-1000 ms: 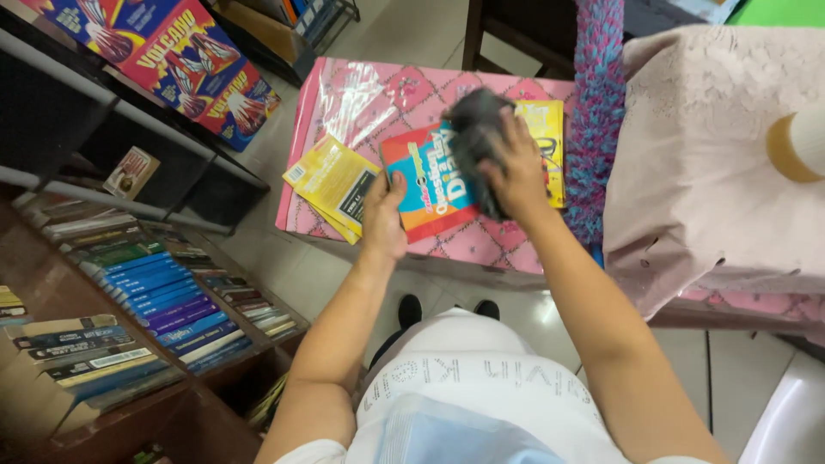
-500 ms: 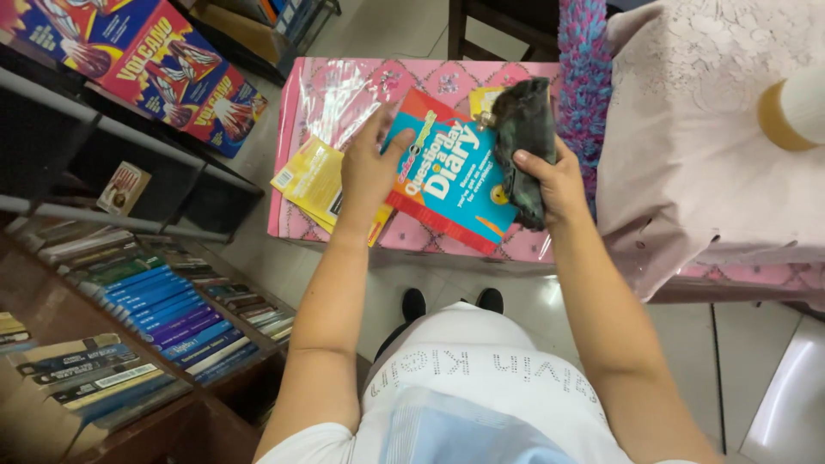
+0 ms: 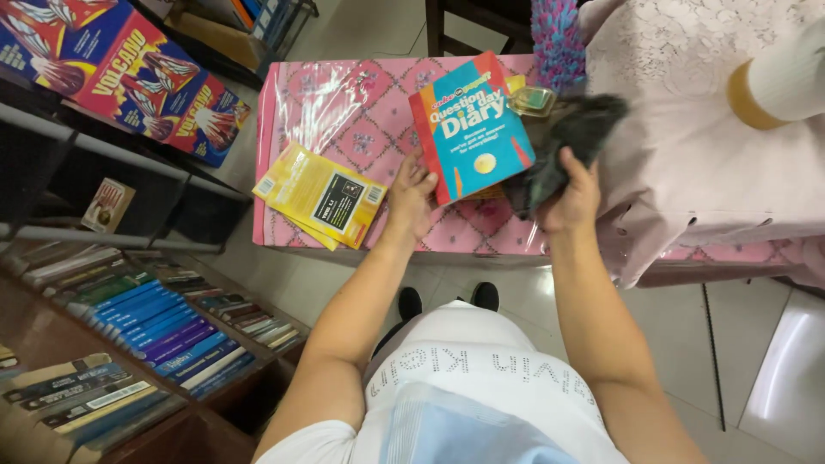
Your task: Cleaning and organizing books on a shelf using a duster and a cloth.
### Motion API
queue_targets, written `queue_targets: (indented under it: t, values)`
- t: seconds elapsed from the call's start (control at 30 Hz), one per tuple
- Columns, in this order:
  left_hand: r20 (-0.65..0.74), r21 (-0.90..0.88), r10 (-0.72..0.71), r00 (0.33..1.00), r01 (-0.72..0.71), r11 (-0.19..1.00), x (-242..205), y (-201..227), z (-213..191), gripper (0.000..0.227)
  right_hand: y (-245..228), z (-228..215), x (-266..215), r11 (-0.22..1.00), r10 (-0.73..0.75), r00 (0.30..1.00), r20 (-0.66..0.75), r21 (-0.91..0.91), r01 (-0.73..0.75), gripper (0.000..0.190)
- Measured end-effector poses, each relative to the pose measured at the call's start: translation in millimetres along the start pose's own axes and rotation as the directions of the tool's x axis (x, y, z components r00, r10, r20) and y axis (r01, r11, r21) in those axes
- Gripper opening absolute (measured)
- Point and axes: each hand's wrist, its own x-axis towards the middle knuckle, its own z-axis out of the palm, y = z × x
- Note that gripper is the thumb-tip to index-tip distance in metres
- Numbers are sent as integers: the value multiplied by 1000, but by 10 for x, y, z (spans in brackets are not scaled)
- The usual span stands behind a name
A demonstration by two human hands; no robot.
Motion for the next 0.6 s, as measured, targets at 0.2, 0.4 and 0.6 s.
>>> queue_targets:
  t: [0.2,0.4,0.6]
  values:
    - [66,6,32,997,-33,999,89,37,75,63,-240,-182,76,996,-81,995,-57,23,82,50]
    - [20,332,55,998,-58,942,543,-213,191,68,-455,-88,38,796,-382,914,139,-452,402,48]
    - [53,874,168,984,-127,469,686,-467,80,75,-661,115,-139,589,-577,789,213,-560,582,45]
